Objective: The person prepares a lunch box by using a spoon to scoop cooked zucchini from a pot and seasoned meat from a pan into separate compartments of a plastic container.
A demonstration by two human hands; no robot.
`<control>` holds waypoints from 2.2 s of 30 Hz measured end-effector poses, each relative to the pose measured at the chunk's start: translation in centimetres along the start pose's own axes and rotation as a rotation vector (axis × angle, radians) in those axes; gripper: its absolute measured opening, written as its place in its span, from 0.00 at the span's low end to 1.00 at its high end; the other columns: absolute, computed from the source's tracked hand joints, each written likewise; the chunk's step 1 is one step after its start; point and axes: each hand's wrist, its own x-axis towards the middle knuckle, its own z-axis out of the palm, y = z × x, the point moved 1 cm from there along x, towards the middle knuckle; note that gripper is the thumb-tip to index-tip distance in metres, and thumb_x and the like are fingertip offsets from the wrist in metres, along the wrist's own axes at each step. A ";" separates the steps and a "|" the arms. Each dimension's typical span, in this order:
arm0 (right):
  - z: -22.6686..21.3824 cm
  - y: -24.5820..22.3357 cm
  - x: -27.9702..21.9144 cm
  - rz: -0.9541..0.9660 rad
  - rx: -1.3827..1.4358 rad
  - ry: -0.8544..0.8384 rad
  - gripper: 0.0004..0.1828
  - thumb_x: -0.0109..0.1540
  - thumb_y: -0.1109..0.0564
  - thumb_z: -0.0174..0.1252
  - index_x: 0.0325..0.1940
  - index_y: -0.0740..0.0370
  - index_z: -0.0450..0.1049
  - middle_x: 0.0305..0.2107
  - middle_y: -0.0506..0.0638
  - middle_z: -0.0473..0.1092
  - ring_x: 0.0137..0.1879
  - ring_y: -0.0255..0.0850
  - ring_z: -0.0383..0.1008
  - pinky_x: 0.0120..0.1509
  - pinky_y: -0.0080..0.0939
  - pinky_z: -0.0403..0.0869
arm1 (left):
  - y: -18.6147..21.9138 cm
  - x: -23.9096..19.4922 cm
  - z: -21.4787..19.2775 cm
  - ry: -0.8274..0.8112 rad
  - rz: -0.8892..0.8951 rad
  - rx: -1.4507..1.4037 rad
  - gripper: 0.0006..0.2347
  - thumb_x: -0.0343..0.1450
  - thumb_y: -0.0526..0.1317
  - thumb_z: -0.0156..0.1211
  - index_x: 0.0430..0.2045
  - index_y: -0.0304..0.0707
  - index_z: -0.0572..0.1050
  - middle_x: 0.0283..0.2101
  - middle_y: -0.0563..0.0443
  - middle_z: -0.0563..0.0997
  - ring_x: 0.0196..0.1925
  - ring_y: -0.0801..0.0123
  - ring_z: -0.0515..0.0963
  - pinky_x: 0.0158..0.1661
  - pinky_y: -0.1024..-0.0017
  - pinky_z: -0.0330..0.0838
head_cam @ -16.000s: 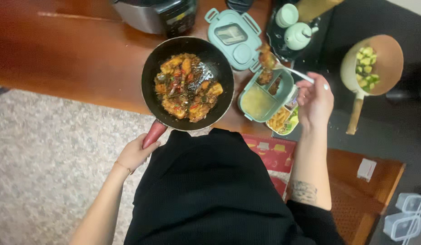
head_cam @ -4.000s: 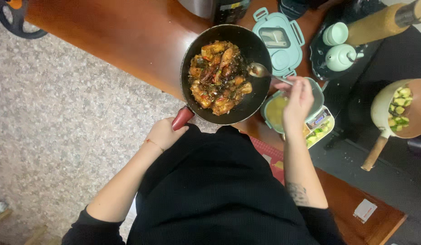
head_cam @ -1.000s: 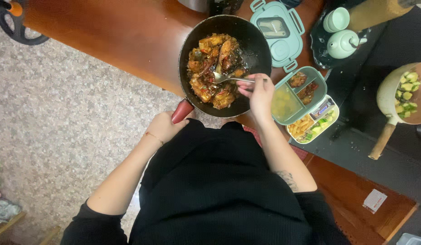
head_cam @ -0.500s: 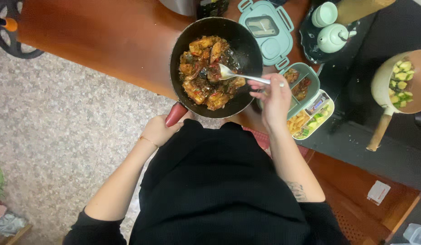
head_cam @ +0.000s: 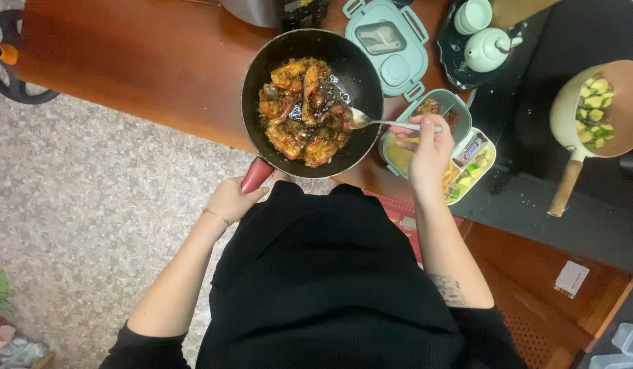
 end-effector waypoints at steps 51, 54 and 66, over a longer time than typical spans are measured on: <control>-12.9 -0.3 -1.6 0.086 0.351 0.209 0.12 0.74 0.46 0.56 0.47 0.56 0.72 0.34 0.64 0.79 0.43 0.45 0.86 0.38 0.35 0.82 | 27.8 -3.5 -6.7 0.677 1.382 0.202 0.05 0.72 0.41 0.81 0.28 0.54 0.87 0.51 0.51 0.75 0.56 0.48 0.72 0.53 0.47 0.58; -16.1 0.5 -1.9 0.051 0.247 0.319 0.12 0.76 0.46 0.53 0.47 0.55 0.72 0.35 0.56 0.79 0.45 0.43 0.87 0.39 0.33 0.81 | 26.9 -2.5 -6.7 0.687 1.322 0.275 0.05 0.72 0.42 0.79 0.29 0.56 0.86 0.51 0.52 0.75 0.56 0.48 0.72 0.51 0.48 0.58; -17.3 4.9 -2.2 -0.738 -1.300 0.155 0.07 0.75 0.53 0.59 0.54 0.47 0.83 0.38 0.45 0.78 0.51 0.43 0.79 0.54 0.42 0.78 | 18.8 2.8 -5.8 0.836 0.910 0.450 0.08 0.68 0.41 0.84 0.26 0.56 0.84 0.50 0.60 0.72 0.60 0.61 0.69 0.57 0.58 0.59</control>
